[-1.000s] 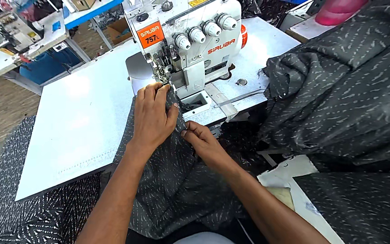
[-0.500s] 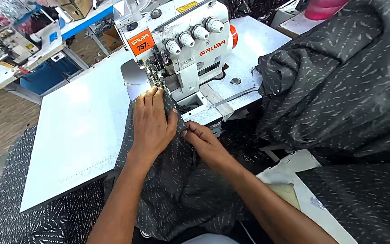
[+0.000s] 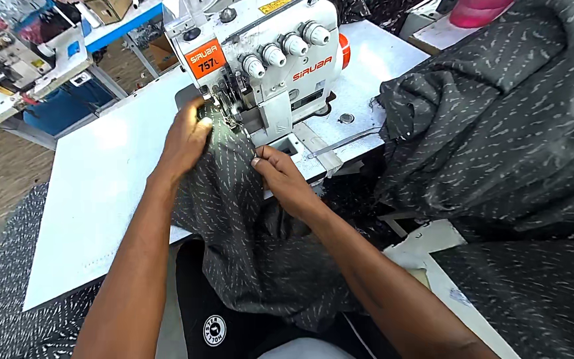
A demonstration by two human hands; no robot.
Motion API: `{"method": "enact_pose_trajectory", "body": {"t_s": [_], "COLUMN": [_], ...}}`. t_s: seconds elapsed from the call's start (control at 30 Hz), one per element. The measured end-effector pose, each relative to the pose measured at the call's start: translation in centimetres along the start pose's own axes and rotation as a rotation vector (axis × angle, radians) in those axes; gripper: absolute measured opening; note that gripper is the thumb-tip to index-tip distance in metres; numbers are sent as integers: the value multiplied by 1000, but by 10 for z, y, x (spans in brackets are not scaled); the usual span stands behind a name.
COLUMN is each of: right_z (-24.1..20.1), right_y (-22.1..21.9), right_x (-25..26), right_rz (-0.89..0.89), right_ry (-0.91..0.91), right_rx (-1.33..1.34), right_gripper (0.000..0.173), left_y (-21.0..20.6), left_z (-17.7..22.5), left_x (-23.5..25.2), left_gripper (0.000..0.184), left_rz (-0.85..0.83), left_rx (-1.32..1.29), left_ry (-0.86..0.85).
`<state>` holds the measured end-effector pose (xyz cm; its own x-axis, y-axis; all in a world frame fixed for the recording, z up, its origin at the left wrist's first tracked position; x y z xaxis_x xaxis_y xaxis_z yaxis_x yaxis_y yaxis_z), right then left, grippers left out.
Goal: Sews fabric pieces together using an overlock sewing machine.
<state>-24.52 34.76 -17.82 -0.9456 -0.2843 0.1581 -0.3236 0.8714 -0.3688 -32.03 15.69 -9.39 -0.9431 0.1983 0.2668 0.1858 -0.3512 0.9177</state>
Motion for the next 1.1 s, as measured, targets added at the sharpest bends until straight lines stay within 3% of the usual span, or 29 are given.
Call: {"method": "enact_pose_trajectory", "body": {"t_s": [0.1, 0.2, 0.23, 0.3, 0.43, 0.53, 0.63, 0.7, 0.77, 0.83, 0.9, 1.03, 1.1], "right_z": [4, 15, 20, 25, 11, 21, 25, 31, 35, 35, 35, 36, 26], "right_y": [1, 11, 15, 19, 31, 47, 51, 54, 58, 59, 57, 53, 48], "right_x": [-42, -78, -84, -95, -133, -153, -163, -165, -165, -163, -160, -162, -173], "right_rz": [-63, -164, -201, -282, -391, -313, -227, -152, -117, -101, -98, -121, -127], "right_ry": [-48, -192, -215, -242, -247, -269, -265, -241, -215, -185, -154, -165, -250], "right_rx": [13, 124, 121, 92, 60, 8, -24, -72, -142, -188, -216, -169, -13], "right_gripper": [24, 23, 24, 23, 10, 8, 7, 8, 9, 11, 13, 14, 10], "left_y": [16, -6, -13, -8, 32, 51, 55, 50, 34, 15, 2, -5, 19], "left_z": [-28, -56, -61, -64, -73, -88, -99, -98, -89, -80, -74, -62, -54], "left_x": [-60, -152, -175, -201, -209, -206, -200, -197, -200, -204, -205, -214, -215], "left_gripper": [70, 87, 78, 44, 30, 19, 18, 37, 68, 81, 74, 40, 35], "left_rz": [83, -111, -141, -96, -31, 51, 105, 32, -164, -257, -213, -53, 28], "left_rx": [-176, 66, 143, 168, -23, -246, -399, -356, -106, 111, 217, 166, 82], "left_ry": [151, 261, 247, 231, 383, 527, 517, 500, 476, 423, 338, 196, 272]}}
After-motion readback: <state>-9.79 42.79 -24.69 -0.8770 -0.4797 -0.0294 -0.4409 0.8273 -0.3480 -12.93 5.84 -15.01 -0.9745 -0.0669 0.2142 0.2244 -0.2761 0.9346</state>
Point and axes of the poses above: each hand's wrist, its own x-axis towards the middle knuckle, its own y-axis out of the back of the hand, z = x × y, the point moved 6 cm from there along x, towards the middle knuckle, and after that the axes turned 15 degrees about x, right-handed, at the moved point
